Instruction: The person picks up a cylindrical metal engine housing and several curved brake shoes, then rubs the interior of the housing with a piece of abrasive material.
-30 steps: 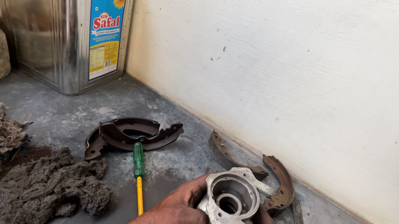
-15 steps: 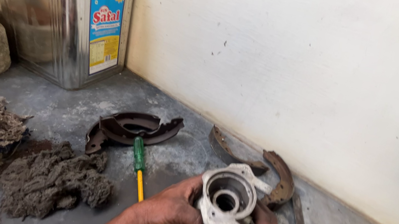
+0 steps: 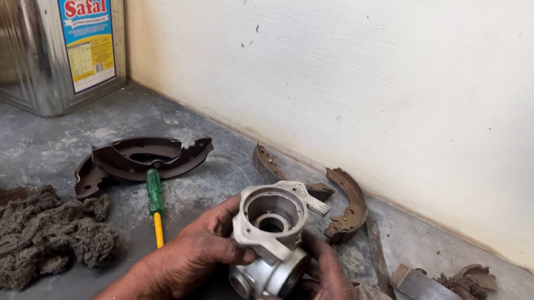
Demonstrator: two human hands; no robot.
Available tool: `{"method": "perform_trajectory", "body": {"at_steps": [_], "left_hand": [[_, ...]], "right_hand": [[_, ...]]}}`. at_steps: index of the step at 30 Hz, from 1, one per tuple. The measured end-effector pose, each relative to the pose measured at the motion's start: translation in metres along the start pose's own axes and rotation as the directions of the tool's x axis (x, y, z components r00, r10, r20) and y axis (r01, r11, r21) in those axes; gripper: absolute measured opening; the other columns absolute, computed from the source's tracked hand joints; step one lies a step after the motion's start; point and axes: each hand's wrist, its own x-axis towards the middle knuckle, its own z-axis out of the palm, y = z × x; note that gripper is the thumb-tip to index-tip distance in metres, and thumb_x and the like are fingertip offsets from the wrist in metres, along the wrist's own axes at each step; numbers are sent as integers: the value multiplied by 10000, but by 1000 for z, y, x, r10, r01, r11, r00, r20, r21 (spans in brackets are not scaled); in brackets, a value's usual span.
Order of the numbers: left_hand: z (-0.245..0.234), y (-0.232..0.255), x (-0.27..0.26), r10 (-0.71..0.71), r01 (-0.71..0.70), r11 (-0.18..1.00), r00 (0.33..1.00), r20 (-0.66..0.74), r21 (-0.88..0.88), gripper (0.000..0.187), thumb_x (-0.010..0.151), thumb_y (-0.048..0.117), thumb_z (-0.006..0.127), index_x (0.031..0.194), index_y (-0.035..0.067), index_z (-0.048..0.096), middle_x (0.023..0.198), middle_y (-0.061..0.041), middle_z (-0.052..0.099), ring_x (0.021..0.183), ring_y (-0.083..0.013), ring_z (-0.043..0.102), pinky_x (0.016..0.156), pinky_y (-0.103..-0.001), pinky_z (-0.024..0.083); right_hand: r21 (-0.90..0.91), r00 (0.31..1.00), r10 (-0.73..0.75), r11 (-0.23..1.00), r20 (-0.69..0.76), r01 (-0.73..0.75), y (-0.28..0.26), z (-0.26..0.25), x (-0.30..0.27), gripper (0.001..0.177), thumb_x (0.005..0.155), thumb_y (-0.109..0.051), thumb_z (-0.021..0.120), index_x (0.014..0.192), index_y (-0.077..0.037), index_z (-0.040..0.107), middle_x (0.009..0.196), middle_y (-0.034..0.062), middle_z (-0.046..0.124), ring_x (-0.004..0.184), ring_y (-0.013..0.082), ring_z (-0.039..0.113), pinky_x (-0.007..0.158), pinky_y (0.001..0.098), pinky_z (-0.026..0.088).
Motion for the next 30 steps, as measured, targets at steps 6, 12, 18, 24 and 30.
{"method": "perform_trajectory", "body": {"at_steps": [6,12,18,24,30], "left_hand": [[3,0,0,84,-80,996,993,-83,52,926,574,69,699,1476,16,499,1324,-131,666,1250,-268,603,1101,-402,437],[14,7,0,-47,68,987,988,-146,145,981,592,209,843,1475,93,432,1368,-142,643,1352,-301,554,1150,-449,393],[8,-1,4,41,-13,962,995,-95,273,830,744,262,822,1451,9,469,1401,-195,632,1337,-316,569,1124,-444,451],[-7,-4,8,-58,105,966,979,-197,236,728,825,237,746,1470,56,462,1343,-168,693,1268,-255,640,1099,-381,492],[-15,-10,9,-5,20,989,994,-105,148,574,896,155,674,1417,-63,573,1297,-194,696,1178,-258,639,1046,-395,492]], "right_hand": [[-463,984,-56,886,-171,-30,-8,13,5,1220,492,-414,1072,1464,-119,397,1393,165,502,1293,308,530,1058,462,482],[-447,962,-87,894,-258,-39,-9,17,5,1332,446,-462,1067,1491,-122,315,1394,164,438,1272,335,523,1015,478,508],[-409,971,24,904,-239,-123,-19,13,1,1340,495,-436,1059,1535,-147,264,1422,163,407,1297,315,501,1043,474,498],[-80,982,170,981,-84,-176,-2,10,5,1159,704,-236,925,1604,-83,212,1266,225,554,1134,322,697,942,427,594],[132,968,230,967,-99,-216,-11,4,9,997,721,-41,794,1581,-130,296,1394,165,503,946,281,769,797,421,675]]}}
